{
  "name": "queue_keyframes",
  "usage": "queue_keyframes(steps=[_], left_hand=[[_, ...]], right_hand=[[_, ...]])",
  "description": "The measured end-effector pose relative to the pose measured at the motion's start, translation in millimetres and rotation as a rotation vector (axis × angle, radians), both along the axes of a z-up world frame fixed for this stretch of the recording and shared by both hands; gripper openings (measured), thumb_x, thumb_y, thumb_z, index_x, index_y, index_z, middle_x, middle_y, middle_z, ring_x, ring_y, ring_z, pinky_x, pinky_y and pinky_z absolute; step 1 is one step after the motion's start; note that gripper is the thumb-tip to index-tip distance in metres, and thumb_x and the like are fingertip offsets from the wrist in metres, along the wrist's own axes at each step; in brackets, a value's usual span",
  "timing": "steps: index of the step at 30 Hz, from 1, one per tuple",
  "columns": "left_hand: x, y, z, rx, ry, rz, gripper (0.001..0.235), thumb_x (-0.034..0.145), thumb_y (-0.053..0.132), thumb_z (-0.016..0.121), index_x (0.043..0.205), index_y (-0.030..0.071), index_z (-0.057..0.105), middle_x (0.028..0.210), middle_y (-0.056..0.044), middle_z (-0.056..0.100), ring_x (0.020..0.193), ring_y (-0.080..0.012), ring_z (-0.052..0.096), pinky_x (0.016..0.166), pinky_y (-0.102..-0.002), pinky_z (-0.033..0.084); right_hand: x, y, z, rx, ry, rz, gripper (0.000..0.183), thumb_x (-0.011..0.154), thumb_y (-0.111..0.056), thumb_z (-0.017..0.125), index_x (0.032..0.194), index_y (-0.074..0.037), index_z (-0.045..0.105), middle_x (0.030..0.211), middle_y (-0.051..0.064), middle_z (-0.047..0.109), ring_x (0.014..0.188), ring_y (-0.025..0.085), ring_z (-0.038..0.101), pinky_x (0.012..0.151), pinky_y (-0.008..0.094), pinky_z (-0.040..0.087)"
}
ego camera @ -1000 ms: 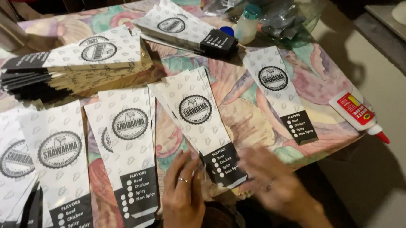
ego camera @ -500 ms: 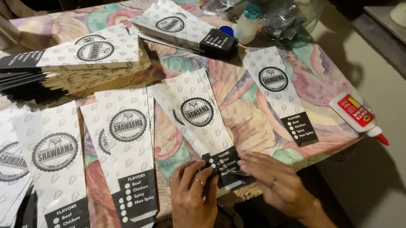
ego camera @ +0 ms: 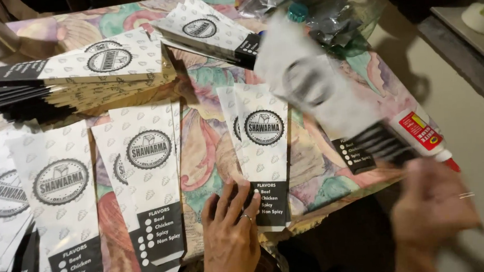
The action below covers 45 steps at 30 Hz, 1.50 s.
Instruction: The person folds white paper sheets into cone shapes and applies glue to attach black labels to the bottom of each cone. The person handles the paper cones and a glue bottle throughout the clip.
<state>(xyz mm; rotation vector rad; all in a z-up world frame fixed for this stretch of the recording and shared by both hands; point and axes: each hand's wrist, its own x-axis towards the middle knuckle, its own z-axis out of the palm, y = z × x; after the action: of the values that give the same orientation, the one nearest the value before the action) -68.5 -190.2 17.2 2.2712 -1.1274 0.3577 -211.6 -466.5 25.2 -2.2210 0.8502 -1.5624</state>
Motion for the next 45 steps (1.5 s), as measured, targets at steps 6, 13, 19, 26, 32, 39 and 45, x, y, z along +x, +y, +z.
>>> queue_keyframes(steps=[6, 13, 19, 26, 32, 39, 45], left_hand=[[-0.6, -10.6, 5.4, 0.008, 0.001, -0.059, 0.048, 0.102, 0.041, 0.055, 0.124, -0.001, 0.064, 0.160, -0.018, 0.041, 0.149, -0.0357, 0.038, 0.122, -0.053, 0.025], [6.3, -7.6, 10.1, 0.220, -0.112, -0.072, 0.050, 0.106, 0.041, 0.038, 0.150, 0.018, 0.047, 0.158, -0.012, 0.044, 0.147, -0.0331, 0.037, 0.119, -0.061, 0.020], [-7.3, 5.3, -5.3, 0.330, -0.199, 0.266, 0.058, 0.096, 0.047, 0.048, 0.145, 0.016, 0.051, 0.155, -0.015, 0.048, 0.145, -0.0347, 0.045, 0.122, -0.058, 0.025], [-28.1, -41.3, 30.7, -0.280, -0.072, -0.142, 0.019, 0.091, -0.007, 0.070, 0.109, -0.011, 0.067, 0.113, -0.028, 0.067, 0.110, -0.0412, 0.067, 0.100, -0.049, 0.060], [-34.7, -75.6, 1.0, -0.378, -0.035, -0.327, 0.019, 0.092, -0.005, 0.073, 0.107, -0.013, 0.065, 0.116, -0.029, 0.066, 0.118, -0.0456, 0.062, 0.103, -0.056, 0.052], [-35.7, -81.3, -3.8, -0.422, 0.025, -0.267, 0.019, 0.087, -0.006, 0.079, 0.099, -0.015, 0.068, 0.108, -0.026, 0.069, 0.110, -0.0395, 0.065, 0.100, -0.051, 0.056], [-32.2, -85.4, 12.7, -0.491, 0.168, -0.225, 0.009, 0.092, -0.003, 0.071, 0.095, -0.011, 0.069, 0.099, -0.019, 0.067, 0.098, -0.0325, 0.061, 0.086, -0.042, 0.055]], right_hand=[[-9.4, -1.4, 28.1, -0.513, 0.487, -0.194, 0.060, 0.124, -0.023, 0.032, 0.138, -0.010, 0.088, 0.095, 0.008, 0.073, 0.069, 0.028, 0.054, 0.068, 0.036, 0.040], [38.3, 35.5, 14.7, -0.580, 0.313, 0.851, 0.036, 0.105, -0.004, 0.043, 0.137, 0.007, 0.054, 0.139, 0.029, 0.060, 0.135, 0.045, 0.059, 0.121, 0.054, 0.049], [32.3, 43.9, 3.5, -0.310, 0.367, 1.108, 0.043, 0.100, 0.009, 0.044, 0.141, 0.001, 0.053, 0.146, 0.024, 0.057, 0.140, 0.046, 0.055, 0.122, 0.063, 0.046], [27.9, 34.4, 21.8, -0.201, 0.257, 1.016, 0.033, 0.093, -0.003, 0.070, 0.126, -0.001, 0.065, 0.134, 0.020, 0.066, 0.129, 0.038, 0.067, 0.119, 0.055, 0.051], [31.4, 30.3, 23.0, -0.247, 0.269, 1.033, 0.024, 0.088, 0.003, 0.074, 0.110, 0.006, 0.067, 0.120, 0.023, 0.070, 0.118, 0.039, 0.071, 0.112, 0.057, 0.055], [35.8, 22.1, 21.4, -0.208, 0.199, 1.066, 0.016, 0.089, 0.003, 0.072, 0.104, 0.004, 0.068, 0.114, 0.021, 0.073, 0.114, 0.039, 0.074, 0.109, 0.058, 0.057], [37.7, 29.5, 27.6, -0.041, 0.204, 0.992, 0.010, 0.085, 0.004, 0.074, 0.094, 0.000, 0.069, 0.105, 0.017, 0.075, 0.107, 0.031, 0.076, 0.113, 0.055, 0.053]])
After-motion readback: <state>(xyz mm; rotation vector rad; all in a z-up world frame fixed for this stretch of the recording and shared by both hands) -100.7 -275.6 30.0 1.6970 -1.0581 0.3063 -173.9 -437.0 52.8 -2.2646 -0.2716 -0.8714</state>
